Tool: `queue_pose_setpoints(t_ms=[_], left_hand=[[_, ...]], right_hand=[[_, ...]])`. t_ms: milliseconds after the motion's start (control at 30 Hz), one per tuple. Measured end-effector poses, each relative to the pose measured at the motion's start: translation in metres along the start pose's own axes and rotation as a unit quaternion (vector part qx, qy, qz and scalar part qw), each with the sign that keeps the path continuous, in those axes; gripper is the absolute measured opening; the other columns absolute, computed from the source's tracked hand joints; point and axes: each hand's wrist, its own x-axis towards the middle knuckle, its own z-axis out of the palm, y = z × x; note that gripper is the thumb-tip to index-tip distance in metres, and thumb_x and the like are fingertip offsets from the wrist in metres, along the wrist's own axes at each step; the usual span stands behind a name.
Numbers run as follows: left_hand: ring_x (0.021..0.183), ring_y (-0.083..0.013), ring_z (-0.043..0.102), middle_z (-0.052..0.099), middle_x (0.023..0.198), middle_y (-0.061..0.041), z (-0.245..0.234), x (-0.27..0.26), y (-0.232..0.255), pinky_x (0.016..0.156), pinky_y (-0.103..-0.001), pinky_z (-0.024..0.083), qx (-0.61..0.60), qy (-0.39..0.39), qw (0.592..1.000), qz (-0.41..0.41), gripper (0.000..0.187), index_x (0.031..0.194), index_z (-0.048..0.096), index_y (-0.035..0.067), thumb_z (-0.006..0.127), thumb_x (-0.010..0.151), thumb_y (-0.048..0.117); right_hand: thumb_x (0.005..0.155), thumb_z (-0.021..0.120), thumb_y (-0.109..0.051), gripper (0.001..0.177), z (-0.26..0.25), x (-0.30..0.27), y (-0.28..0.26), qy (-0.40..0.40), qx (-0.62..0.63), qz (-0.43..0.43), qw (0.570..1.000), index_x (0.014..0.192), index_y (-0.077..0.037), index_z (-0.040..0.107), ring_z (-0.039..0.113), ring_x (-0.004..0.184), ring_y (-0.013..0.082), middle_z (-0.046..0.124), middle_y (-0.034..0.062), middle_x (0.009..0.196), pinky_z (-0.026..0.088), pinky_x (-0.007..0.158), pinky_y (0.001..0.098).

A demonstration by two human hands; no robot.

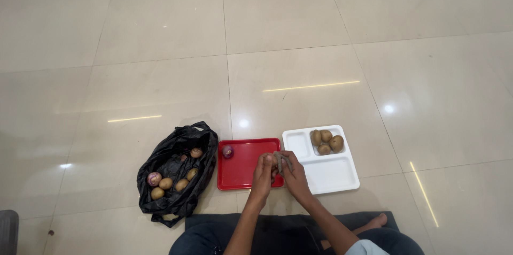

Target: The person peels potatoes using a peeler and places them on a white tray. They take potatoes from a black bag, peel them over a red tray, and transfer the peeled potatoes to the white tray.

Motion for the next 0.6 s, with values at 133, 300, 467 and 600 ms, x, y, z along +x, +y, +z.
queue_pose_setpoints(t_ms=[133, 300, 467, 600], left_hand=[[0.080, -0.0067, 0.054, 0.058, 0.090, 0.004, 0.000, -0.001, 0.006, 0.067, -0.025, 0.048, 0.004, 0.038, 0.999, -0.007, 0.055, 0.133, 0.054, 0.013, 0.033, 0.103, 0.054], [0.075, -0.0128, 0.047, 0.052, 0.086, -0.004, 0.005, -0.003, 0.005, 0.064, -0.029, 0.043, 0.007, 0.010, 1.000, 0.003, 0.058, 0.135, 0.057, 0.008, 0.038, 0.107, 0.055], [0.089, -0.0103, 0.056, 0.062, 0.102, -0.002, 0.000, -0.004, 0.008, 0.075, -0.026, 0.049, 0.038, 0.032, 0.998, 0.024, 0.057, 0.143, 0.053, 0.012, 0.036, 0.105, 0.052], [0.087, -0.0186, 0.051, 0.055, 0.100, -0.011, -0.002, 0.000, 0.005, 0.076, -0.032, 0.047, 0.017, -0.011, 1.000, 0.002, 0.056, 0.151, 0.050, 0.014, 0.034, 0.109, 0.048]], right_hand=[[0.105, 0.049, -0.018, 0.028, 0.008, -0.009, -0.002, -0.036, -0.029, -0.122, 0.991, 0.126, -0.002, 0.057, 0.068, 0.092, 0.0153, 0.070, 0.0091, 0.101, 0.055, 0.080, 0.0275], [0.105, 0.045, -0.021, 0.029, 0.000, 0.000, 0.004, -0.018, 0.054, -0.022, 0.998, 0.126, -0.004, 0.056, 0.067, 0.078, 0.0155, 0.068, 0.0079, 0.090, 0.056, 0.072, 0.0282], [0.106, 0.048, -0.019, 0.026, 0.006, -0.001, 0.008, -0.030, 0.033, -0.050, 0.998, 0.125, -0.003, 0.056, 0.064, 0.084, 0.0117, 0.066, 0.0051, 0.094, 0.055, 0.074, 0.0270], [0.107, 0.047, -0.019, 0.028, -0.003, 0.004, 0.013, 0.009, 0.069, 0.045, 0.997, 0.129, -0.006, 0.058, 0.053, 0.073, 0.0155, 0.064, 0.0086, 0.089, 0.044, 0.064, 0.0287]])
